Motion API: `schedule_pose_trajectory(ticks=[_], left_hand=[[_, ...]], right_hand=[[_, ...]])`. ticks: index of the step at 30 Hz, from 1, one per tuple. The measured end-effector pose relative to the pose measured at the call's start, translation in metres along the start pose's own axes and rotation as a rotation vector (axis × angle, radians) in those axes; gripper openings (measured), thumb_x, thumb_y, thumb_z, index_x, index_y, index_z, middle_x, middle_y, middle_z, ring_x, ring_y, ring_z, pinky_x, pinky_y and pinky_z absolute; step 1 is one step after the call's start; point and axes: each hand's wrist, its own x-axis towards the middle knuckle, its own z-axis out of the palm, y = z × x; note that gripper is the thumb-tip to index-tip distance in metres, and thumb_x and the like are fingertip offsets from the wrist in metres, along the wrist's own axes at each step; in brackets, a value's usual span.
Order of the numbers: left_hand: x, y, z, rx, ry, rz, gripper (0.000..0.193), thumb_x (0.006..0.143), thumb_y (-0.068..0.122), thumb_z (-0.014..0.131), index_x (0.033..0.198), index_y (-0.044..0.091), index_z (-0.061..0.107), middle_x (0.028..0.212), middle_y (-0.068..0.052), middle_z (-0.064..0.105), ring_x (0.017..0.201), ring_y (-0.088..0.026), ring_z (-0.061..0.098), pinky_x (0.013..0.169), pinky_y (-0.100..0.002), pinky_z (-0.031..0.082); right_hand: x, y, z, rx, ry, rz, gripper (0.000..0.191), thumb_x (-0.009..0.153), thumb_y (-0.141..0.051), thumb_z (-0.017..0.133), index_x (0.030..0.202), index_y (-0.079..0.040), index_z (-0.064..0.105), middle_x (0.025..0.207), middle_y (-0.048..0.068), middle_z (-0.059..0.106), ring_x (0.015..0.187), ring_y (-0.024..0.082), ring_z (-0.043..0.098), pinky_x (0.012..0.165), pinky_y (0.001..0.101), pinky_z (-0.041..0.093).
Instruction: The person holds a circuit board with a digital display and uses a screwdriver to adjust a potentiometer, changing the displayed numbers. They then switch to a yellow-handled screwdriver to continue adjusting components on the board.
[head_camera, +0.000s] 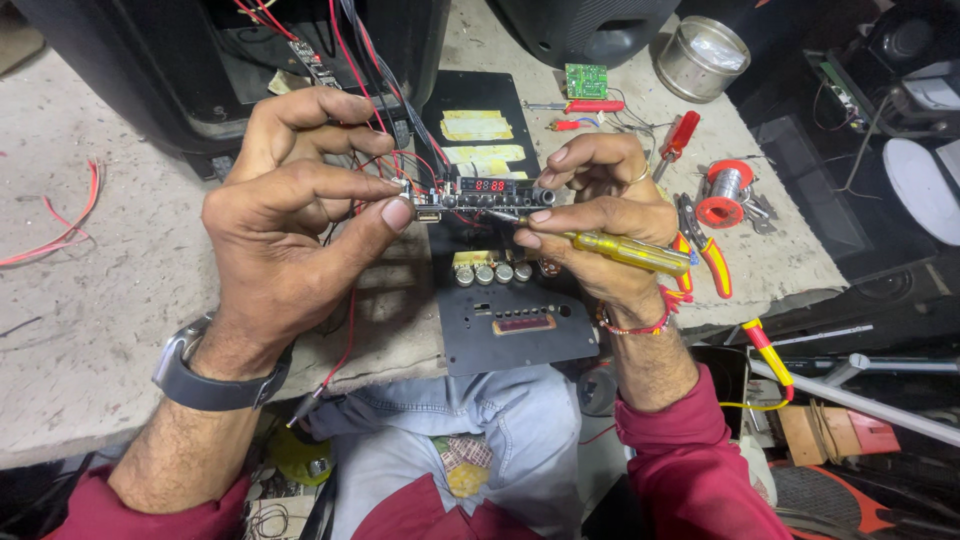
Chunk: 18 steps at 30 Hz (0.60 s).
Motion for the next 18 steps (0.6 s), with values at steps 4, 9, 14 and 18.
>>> schedule_pose_trajectory(ticks=[4,9,14,18], left_hand=[[-0.0021,-0.0031,0.0002,-0.069,-0.019,0.021,0.013,0.098,-0.004,0.083,0.106,0.000,0.074,0.142,-0.013,0.051,0.117,-0.016,0.062,0.102,-0.022,0.062],[-0.0047,-0.0069,-0.0002,-0.085,-0.022,0.017,0.013,0.098,-0.005,0.083,0.106,-0.001,0.074,0.142,-0.012,0.050,0.119,-0.016,0.062,0.101,-0.022,0.064],[-0.0051,-0.0069,0.0003,-0.119,-0.021,0.005,0.012,0.098,-0.005,0.082,0.106,0.000,0.074,0.142,-0.012,0.049,0.119,-0.016,0.061,0.100,-0.023,0.065],[-0.0056,-0.0079,-0.0004,-0.093,-0.023,0.019,0.013,0.098,-0.005,0.083,0.106,-0.001,0.074,0.142,-0.012,0.050,0.118,-0.016,0.061,0.101,-0.022,0.064]], right_hand=[[-0.0006,0.0001,-0.0006,-0.003,-0.002,0.005,0.025,0.082,0.001,0.092,0.100,-0.009,0.078,0.131,0.006,0.059,0.107,0.013,0.063,0.094,0.0260,0.056],[-0.0011,-0.0004,-0.0005,0.003,-0.004,0.012,0.026,0.082,0.002,0.092,0.101,-0.010,0.078,0.131,0.005,0.059,0.106,0.013,0.063,0.092,0.0260,0.056],[-0.0010,-0.0004,-0.0010,0.007,-0.005,0.007,0.026,0.082,0.002,0.092,0.101,-0.010,0.078,0.130,0.005,0.059,0.106,0.013,0.063,0.092,0.0264,0.056],[-0.0009,-0.0003,-0.0013,0.003,-0.009,0.003,0.026,0.082,0.002,0.092,0.101,-0.009,0.078,0.129,0.006,0.060,0.106,0.014,0.063,0.093,0.0271,0.056]])
